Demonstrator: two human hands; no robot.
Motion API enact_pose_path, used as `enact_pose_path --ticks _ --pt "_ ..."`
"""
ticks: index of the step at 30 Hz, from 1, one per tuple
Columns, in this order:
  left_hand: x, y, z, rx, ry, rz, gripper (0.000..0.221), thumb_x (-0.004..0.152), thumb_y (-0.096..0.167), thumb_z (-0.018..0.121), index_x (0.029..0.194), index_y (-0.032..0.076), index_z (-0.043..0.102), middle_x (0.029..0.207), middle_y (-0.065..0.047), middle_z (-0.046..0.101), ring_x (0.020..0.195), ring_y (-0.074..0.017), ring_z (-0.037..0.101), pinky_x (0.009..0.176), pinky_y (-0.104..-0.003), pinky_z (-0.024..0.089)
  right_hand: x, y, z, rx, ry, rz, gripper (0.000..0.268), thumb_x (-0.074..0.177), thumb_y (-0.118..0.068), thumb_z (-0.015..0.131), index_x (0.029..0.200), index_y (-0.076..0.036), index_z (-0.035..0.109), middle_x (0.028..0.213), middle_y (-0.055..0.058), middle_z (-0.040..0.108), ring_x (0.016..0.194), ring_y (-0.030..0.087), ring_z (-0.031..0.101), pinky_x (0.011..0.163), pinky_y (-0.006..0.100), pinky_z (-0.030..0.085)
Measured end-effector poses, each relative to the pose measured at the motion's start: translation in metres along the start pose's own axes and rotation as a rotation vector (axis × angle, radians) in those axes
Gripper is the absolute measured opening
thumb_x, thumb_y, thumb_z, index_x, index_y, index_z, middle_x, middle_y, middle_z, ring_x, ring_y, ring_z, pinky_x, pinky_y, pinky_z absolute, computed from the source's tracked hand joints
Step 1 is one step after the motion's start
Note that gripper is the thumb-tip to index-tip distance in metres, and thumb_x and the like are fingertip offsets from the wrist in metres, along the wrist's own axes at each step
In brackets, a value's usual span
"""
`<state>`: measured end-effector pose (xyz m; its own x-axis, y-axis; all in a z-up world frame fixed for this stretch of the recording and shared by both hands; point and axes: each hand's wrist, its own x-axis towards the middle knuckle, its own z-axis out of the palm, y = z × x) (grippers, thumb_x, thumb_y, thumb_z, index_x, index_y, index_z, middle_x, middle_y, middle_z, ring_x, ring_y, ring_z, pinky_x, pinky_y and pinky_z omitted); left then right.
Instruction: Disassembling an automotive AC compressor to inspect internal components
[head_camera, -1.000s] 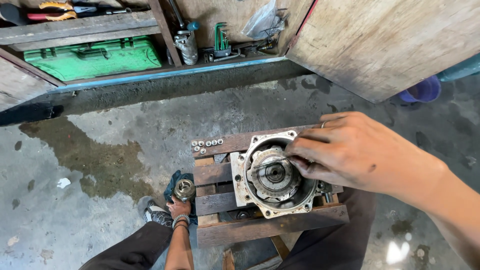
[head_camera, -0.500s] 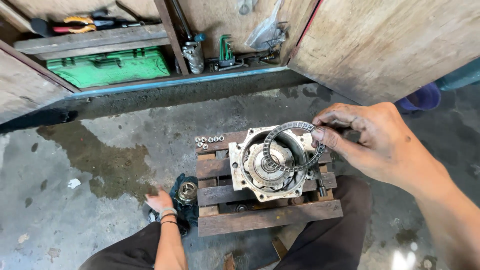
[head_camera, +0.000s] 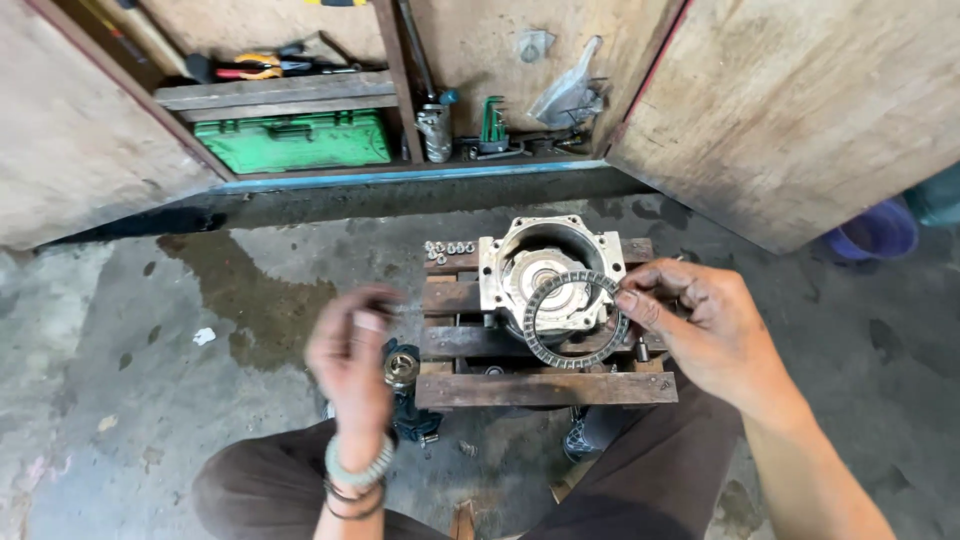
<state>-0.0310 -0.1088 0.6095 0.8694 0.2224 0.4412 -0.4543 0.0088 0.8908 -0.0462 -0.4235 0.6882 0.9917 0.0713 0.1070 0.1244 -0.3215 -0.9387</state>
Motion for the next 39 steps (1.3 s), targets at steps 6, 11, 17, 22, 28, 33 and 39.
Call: enact_pose_path --ticks 6,11,17,22,28,33,39 --pt "-0.041 0.073 0.059 -0.048 -0.376 -0.28 0.027 0.085 0.002 0.074 0.112 -0.003 0.075 0.089 -0.007 0.08 0.076 -0.0098 0.073 0.068 -0.02 0.058 -0.034 0.015 0.018 0.376 0.036 -0.001 0.014 0.089 0.006 0.069 0.103 0.01 0.07 0.089 0.012 0.073 0.069 0.014 0.062 0.062 0.024 0.051" --pt "-0.054 0.066 0.065 -0.195 -0.318 -0.362 0.016 0.088 0.001 0.072 0.101 -0.008 0.075 0.08 -0.009 0.075 0.064 -0.0138 0.069 0.06 -0.023 0.061 -0.052 0.003 0.017 0.194 0.082 -0.029 0.011 0.088 0.003 0.071 0.099 0.007 0.073 0.079 0.008 0.072 0.065 0.01 0.057 0.059 0.021 0.043" --pt "-0.056 0.067 0.068 -0.178 -0.291 -0.381 0.013 0.09 0.004 0.07 0.093 -0.008 0.075 0.076 -0.011 0.075 0.062 -0.0135 0.068 0.06 -0.025 0.062 -0.063 -0.005 0.014 0.155 0.033 0.012 0.021 0.081 -0.002 0.079 0.1 0.007 0.075 0.072 0.005 0.069 0.057 0.007 0.057 0.049 0.018 0.042" --pt "-0.055 0.071 0.067 -0.066 -0.296 -0.348 0.024 0.095 0.012 0.065 0.083 -0.006 0.075 0.066 -0.006 0.072 0.057 -0.0098 0.061 0.055 -0.022 0.051 -0.069 -0.006 0.018 0.101 0.076 0.004 0.02 0.082 -0.004 0.079 0.098 0.008 0.076 0.071 0.005 0.07 0.053 0.006 0.055 0.046 0.017 0.041" --pt "-0.053 0.08 0.067 -0.033 -0.374 -0.24 0.018 0.091 0.006 0.065 0.102 -0.005 0.075 0.079 -0.008 0.077 0.07 -0.0112 0.07 0.064 -0.022 0.058 -0.071 -0.009 0.017 0.119 0.106 -0.062 0.014 0.084 -0.003 0.076 0.094 0.006 0.075 0.07 0.003 0.069 0.052 0.004 0.05 0.045 0.017 0.038" --pt "-0.06 0.074 0.066 -0.083 -0.338 -0.247 0.019 0.089 0.003 0.07 0.106 -0.007 0.072 0.085 -0.01 0.079 0.072 -0.0109 0.072 0.063 -0.019 0.058 -0.075 0.003 0.014 0.191 0.12 -0.079 0.015 0.084 0.002 0.075 0.098 0.007 0.074 0.077 0.005 0.073 0.058 0.005 0.054 0.051 0.017 0.041" --pt "-0.063 0.078 0.066 -0.046 -0.286 -0.207 0.016 0.086 0.008 0.076 0.096 -0.004 0.074 0.075 -0.005 0.074 0.058 -0.0063 0.06 0.05 -0.016 0.048 -0.08 0.003 0.013 0.151 0.148 -0.076 0.015 0.083 -0.001 0.077 0.096 0.005 0.074 0.075 0.004 0.072 0.058 0.005 0.053 0.052 0.018 0.038"
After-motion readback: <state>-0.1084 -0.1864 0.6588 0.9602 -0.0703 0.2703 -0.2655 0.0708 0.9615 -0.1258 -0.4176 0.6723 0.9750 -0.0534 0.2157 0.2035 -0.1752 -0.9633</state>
